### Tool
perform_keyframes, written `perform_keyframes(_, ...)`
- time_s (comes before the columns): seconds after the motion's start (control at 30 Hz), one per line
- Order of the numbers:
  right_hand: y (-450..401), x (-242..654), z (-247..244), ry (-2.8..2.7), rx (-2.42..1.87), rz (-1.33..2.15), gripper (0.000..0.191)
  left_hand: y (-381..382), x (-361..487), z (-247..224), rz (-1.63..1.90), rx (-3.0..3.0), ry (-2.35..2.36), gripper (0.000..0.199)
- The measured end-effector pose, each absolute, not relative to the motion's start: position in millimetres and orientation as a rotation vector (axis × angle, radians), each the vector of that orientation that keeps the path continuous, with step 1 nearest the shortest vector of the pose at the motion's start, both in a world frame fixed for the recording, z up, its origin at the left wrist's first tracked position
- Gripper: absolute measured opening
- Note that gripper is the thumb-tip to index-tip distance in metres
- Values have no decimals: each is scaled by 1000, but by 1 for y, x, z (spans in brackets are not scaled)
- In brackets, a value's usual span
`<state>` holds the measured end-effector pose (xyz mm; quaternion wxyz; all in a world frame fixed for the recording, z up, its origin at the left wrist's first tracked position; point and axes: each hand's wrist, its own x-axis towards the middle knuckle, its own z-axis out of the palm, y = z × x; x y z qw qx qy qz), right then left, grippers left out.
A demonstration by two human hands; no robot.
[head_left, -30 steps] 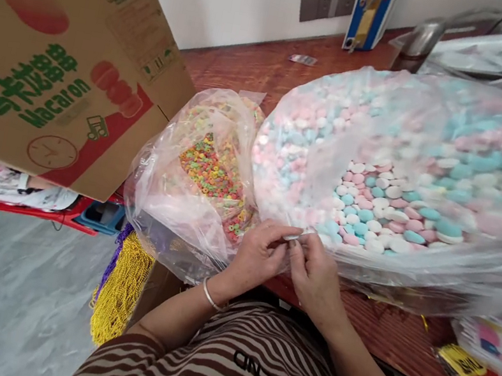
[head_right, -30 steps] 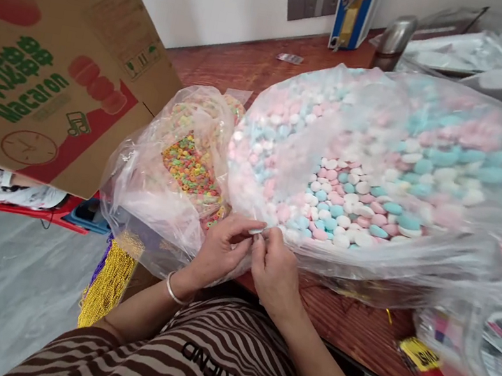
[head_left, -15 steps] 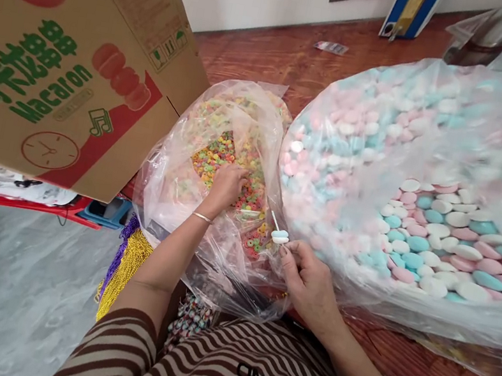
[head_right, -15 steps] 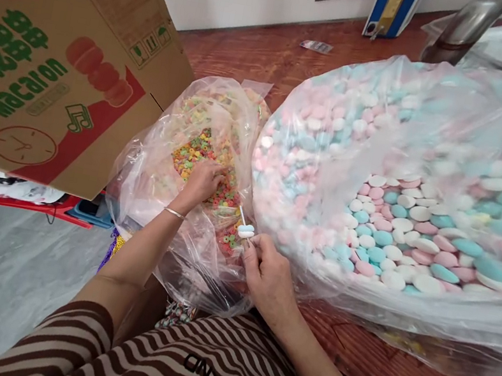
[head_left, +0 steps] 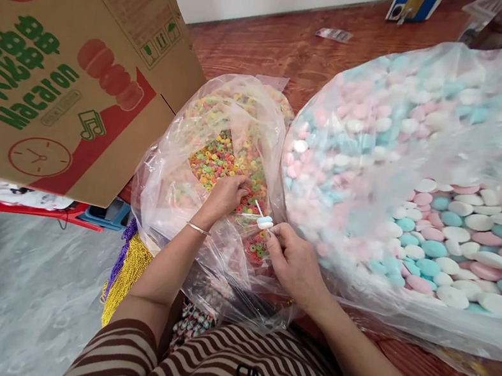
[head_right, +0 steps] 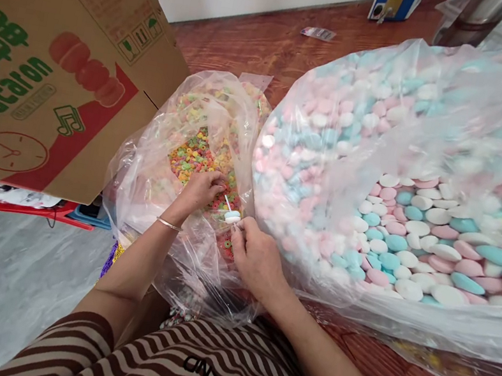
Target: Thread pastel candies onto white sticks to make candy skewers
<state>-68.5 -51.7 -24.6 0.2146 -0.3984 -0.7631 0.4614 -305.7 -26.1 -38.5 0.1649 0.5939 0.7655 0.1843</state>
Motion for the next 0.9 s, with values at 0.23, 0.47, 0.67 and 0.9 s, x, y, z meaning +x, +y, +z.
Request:
perform_keyframes(0.23, -52, -68, -30, -2096, -1150, 1309, 24, -23, -300, -48, 392, 1864, 2210, 10)
perform_keyframes(0.47, -52, -68, -32, -2088, -1153, 1330, 25, -41, -291, -58, 753, 1835, 2308, 10)
perform_keyframes(0.67, -52, -67, -30, -2081, -1102, 1344, 26, -57, -285, -41, 1315, 1132, 1932, 12)
perform_keyframes(0.9, -51, -72, -29, -2088, -1055, 1361, 26, -69, -267, -27, 1373, 747, 1673, 30)
